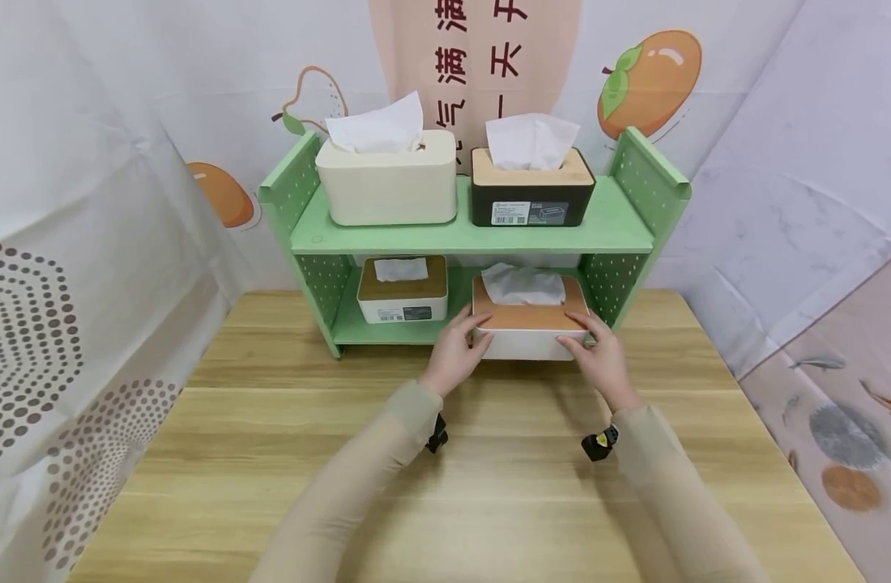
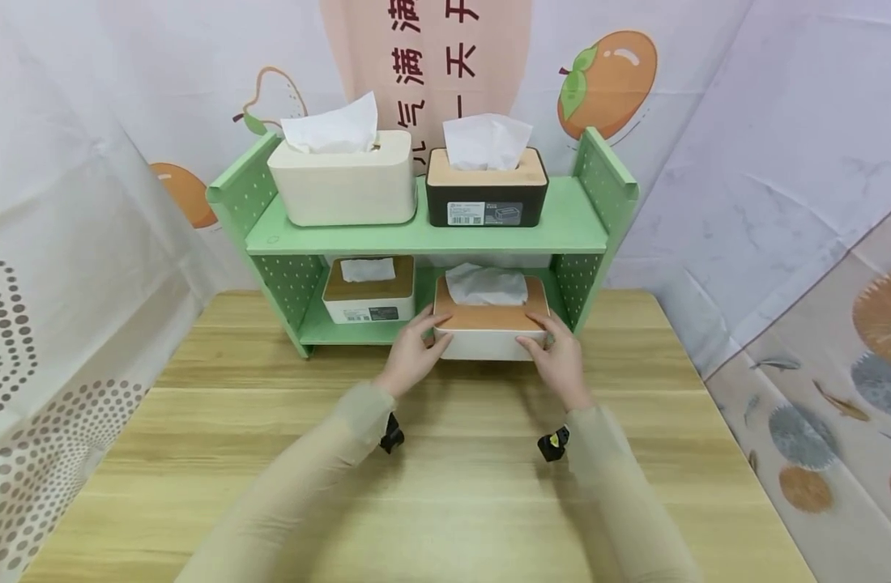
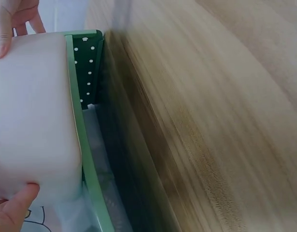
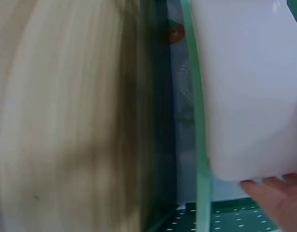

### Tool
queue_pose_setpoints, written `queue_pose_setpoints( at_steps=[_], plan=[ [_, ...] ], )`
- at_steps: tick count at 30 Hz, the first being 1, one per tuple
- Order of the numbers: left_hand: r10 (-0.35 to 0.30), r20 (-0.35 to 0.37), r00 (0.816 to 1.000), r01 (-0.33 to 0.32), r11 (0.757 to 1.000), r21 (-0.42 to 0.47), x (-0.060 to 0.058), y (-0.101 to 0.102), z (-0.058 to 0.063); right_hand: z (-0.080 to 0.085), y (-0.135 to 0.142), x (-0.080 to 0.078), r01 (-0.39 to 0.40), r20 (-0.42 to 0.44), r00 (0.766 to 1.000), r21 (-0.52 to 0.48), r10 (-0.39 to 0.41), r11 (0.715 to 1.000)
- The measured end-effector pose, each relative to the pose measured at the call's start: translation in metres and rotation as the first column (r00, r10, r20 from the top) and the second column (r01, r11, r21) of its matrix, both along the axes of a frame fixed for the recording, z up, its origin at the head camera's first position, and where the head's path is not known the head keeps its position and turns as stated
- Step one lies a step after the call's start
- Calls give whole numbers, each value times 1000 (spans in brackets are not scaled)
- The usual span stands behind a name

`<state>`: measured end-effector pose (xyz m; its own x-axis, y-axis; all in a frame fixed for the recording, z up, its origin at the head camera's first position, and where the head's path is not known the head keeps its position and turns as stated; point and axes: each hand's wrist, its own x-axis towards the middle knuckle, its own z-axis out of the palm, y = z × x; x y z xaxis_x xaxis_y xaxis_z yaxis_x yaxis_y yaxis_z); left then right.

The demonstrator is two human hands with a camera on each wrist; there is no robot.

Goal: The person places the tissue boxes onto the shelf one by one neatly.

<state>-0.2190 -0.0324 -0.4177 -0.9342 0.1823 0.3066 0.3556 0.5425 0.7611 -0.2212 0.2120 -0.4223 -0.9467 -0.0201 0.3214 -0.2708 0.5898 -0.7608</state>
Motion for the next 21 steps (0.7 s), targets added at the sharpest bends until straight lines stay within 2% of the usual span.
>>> queue_pose_setpoints(
  at_steps=[5, 10, 16, 19, 21],
  plan=[
    [48, 1, 999, -48, 999, -25, -7, 5, 3, 7, -4, -7, -4, 18, 1000, 61, 3, 998],
    [57, 44, 997, -55, 997, -47, -11, 8, 6, 6, -8, -9, 26, 1, 1000, 88, -26, 996],
    [70, 69, 995, -64, 995, -77, -8, 8, 13, 9, -8, -7, 27, -25, 999, 165, -24, 986],
    [62, 30, 998, -58, 990, -131, -1, 8, 17, 8, -7, -1, 26, -74, 997, 222, -10, 975],
    [43, -34, 998, -49, 981, -186, 6, 8, 19, 5, -6, 3, 32, -131, 991, 251, 1, 968]
  ],
)
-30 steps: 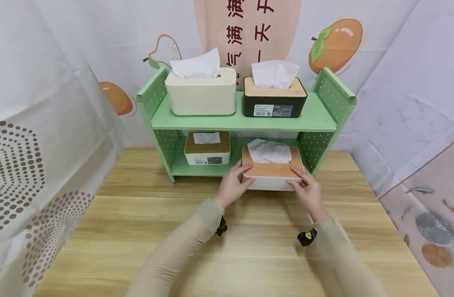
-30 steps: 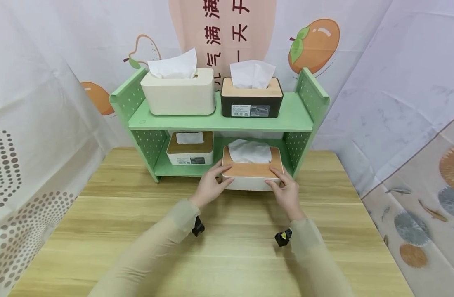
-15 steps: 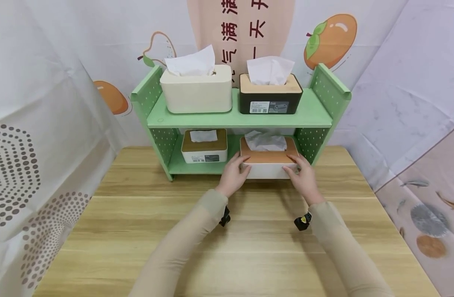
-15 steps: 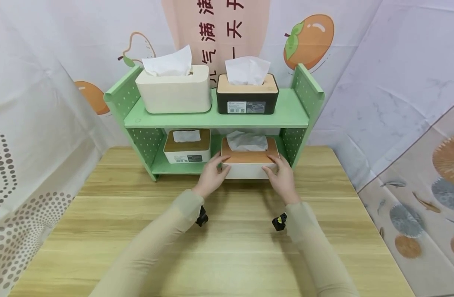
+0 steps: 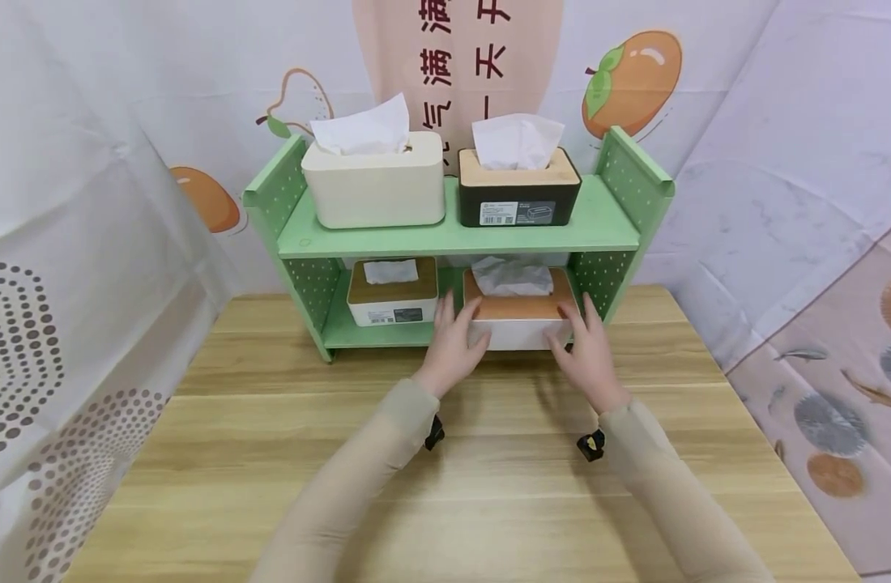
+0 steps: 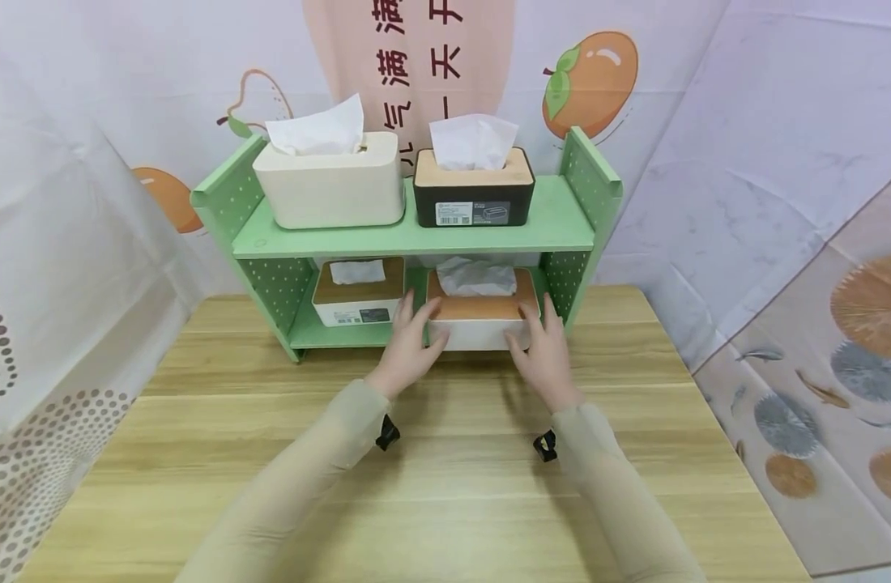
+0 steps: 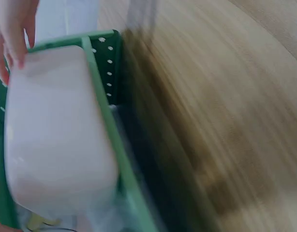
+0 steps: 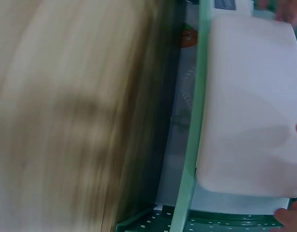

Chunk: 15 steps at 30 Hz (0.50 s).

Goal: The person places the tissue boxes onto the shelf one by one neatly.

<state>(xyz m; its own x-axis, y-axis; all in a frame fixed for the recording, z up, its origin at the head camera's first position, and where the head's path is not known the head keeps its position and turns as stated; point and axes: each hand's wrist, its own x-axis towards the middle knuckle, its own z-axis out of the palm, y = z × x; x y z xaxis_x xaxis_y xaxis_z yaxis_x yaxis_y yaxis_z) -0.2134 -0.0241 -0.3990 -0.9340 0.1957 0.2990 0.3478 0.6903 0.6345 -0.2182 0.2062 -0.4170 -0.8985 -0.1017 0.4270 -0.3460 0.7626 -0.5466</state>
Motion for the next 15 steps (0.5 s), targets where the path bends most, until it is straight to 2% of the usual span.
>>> queue_pose_setpoints(
  at_steps=[3, 5, 7, 12, 15],
  plan=[
    [-47, -128, 991, 28, 989, -146, 11, -2, 0, -5, 1, 7, -27, -120, 992, 25, 30, 999],
    [-83, -182, 980, 34, 966, -256, 19, -2, -3, -7, 2, 13, -50, -195, 979, 57, 60, 997],
    [-111, -198, 974, 33, 933, -360, 26, -2, -6, -9, 3, 20, -67, -223, 971, 108, 90, 992],
    [-124, -122, 985, 40, 845, -533, 42, 0, -18, -17, -1, 39, -74, -107, 989, 269, 106, 960],
    [-112, -91, 989, 37, 805, -592, 47, 2, -28, -23, -3, 47, -68, -50, 995, 331, 89, 941]
  ],
)
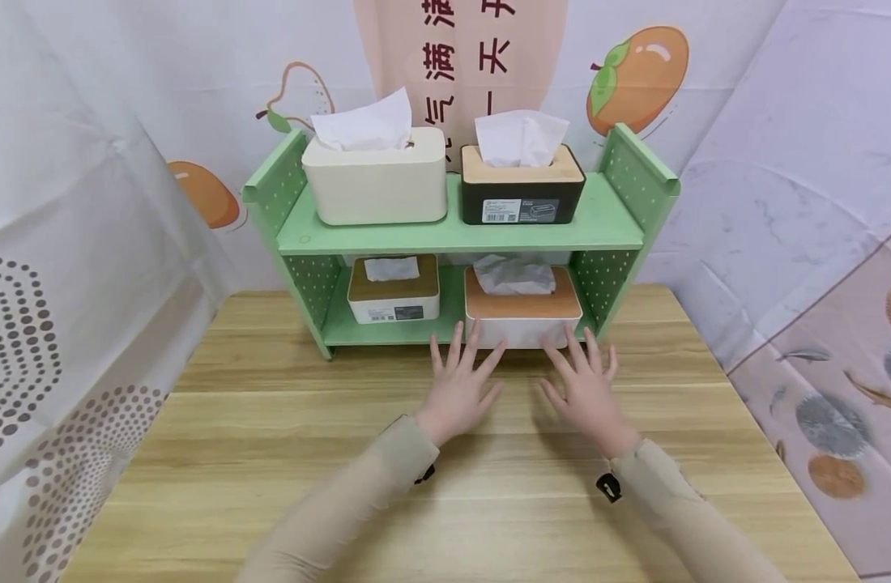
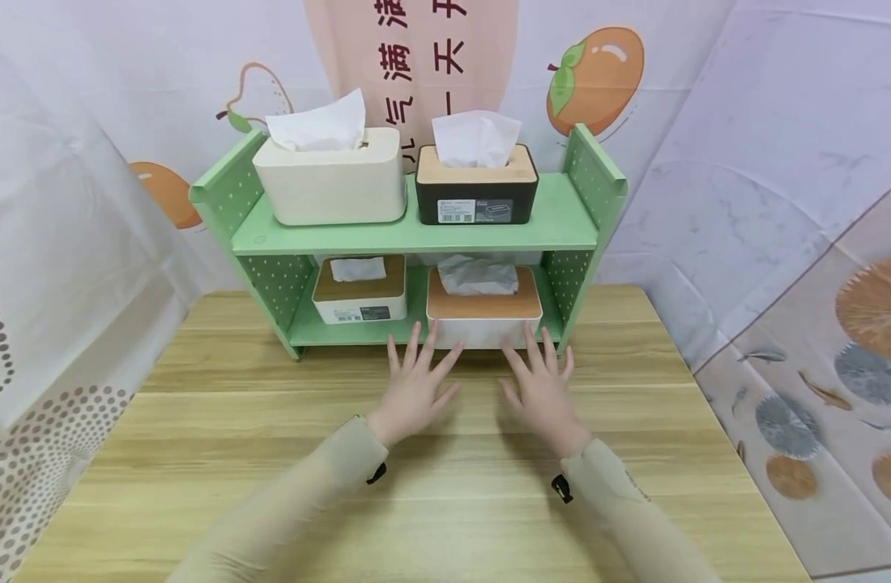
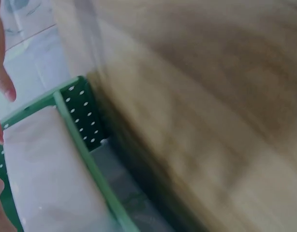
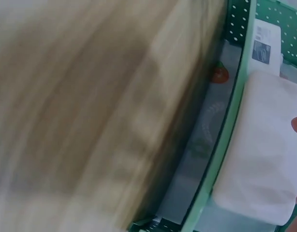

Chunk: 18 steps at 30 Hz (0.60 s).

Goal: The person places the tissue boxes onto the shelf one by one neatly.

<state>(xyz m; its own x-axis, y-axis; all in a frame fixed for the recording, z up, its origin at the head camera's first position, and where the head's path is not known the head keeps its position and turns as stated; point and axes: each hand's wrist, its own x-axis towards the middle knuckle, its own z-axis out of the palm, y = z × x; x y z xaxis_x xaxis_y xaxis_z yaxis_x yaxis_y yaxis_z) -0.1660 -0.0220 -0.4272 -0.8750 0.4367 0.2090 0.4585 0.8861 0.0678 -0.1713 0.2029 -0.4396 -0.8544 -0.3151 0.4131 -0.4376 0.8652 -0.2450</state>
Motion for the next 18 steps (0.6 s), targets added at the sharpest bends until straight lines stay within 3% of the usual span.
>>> queue_pose_setpoints(
  at_steps=[9, 18],
  plan=[
    [67, 49, 997, -65, 997, -31, 0, 6, -15, -9, -5, 1, 40, 108, 993, 35, -44, 999],
    [89, 36, 995, -88, 995, -37, -15, 11, -17, -10, -4, -10, 66, 146, 986, 66, -76, 996]
  ],
)
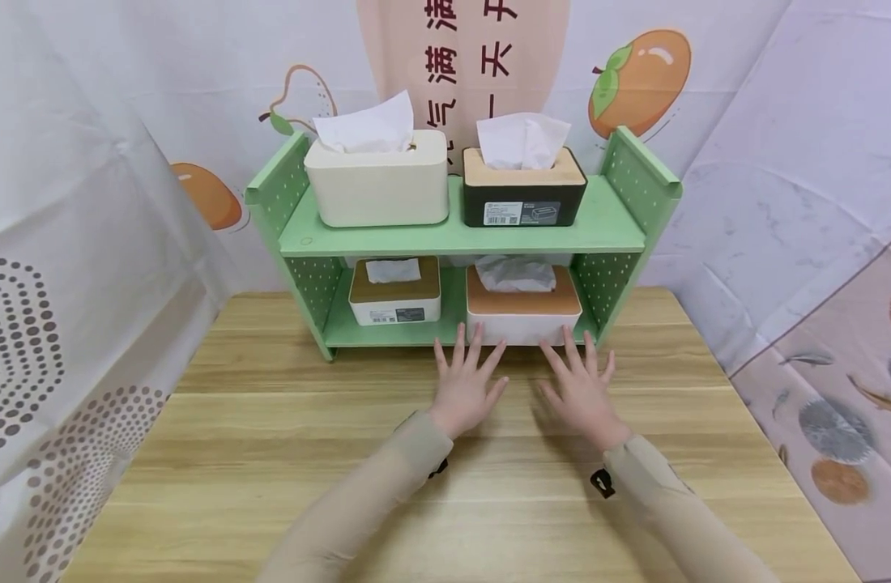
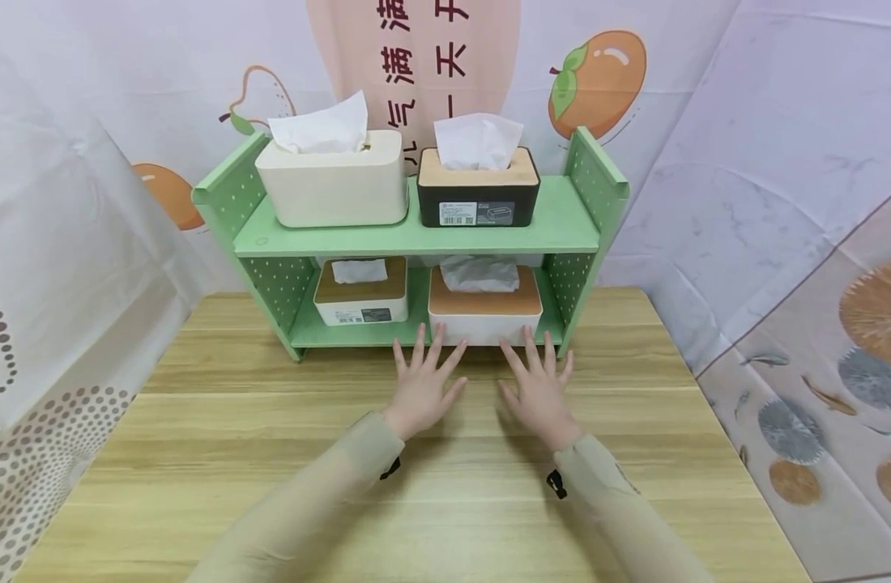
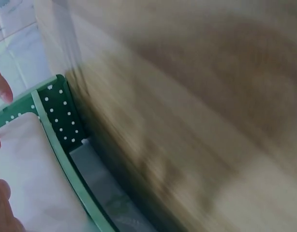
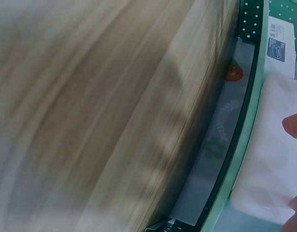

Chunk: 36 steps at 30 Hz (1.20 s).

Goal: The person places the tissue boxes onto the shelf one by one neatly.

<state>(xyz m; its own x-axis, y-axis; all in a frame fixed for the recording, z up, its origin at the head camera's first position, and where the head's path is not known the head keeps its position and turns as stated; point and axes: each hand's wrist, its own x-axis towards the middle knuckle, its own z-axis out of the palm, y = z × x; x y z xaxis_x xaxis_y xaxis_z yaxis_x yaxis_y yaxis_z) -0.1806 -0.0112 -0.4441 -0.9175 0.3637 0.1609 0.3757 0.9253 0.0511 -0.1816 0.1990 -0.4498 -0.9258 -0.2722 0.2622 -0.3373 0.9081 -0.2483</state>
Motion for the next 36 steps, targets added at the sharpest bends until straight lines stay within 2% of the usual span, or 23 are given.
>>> queue_pose_setpoints(
  at_steps=[5, 11, 18, 23, 29, 36],
  plan=[
    [30, -3, 1000, -30, 999, -12, -10, 2, 5, -1, -1, -11, 18, 45, 999, 12, -19, 1000],
    [38, 43, 998, -38, 999, -13, -19, 5, 9, -3, -4, -22, 47, 75, 996, 10, -47, 999],
    [64, 50, 997, -58, 993, -105, -32, 4, 10, -1, -8, -34, 68, 100, 993, 21, -70, 997],
    [85, 49, 995, -77, 987, -139, -39, 4, 9, 1, -9, -41, 60, 105, 993, 25, -62, 998],
    [100, 76, 992, -90, 988, -123, -43, 6, 10, 2, -10, -46, 62, 93, 994, 24, -64, 998],
    [99, 72, 992, -95, 994, -59, -50, 8, 14, 6, -12, -51, 67, 93, 993, 19, -69, 998]
  ],
)
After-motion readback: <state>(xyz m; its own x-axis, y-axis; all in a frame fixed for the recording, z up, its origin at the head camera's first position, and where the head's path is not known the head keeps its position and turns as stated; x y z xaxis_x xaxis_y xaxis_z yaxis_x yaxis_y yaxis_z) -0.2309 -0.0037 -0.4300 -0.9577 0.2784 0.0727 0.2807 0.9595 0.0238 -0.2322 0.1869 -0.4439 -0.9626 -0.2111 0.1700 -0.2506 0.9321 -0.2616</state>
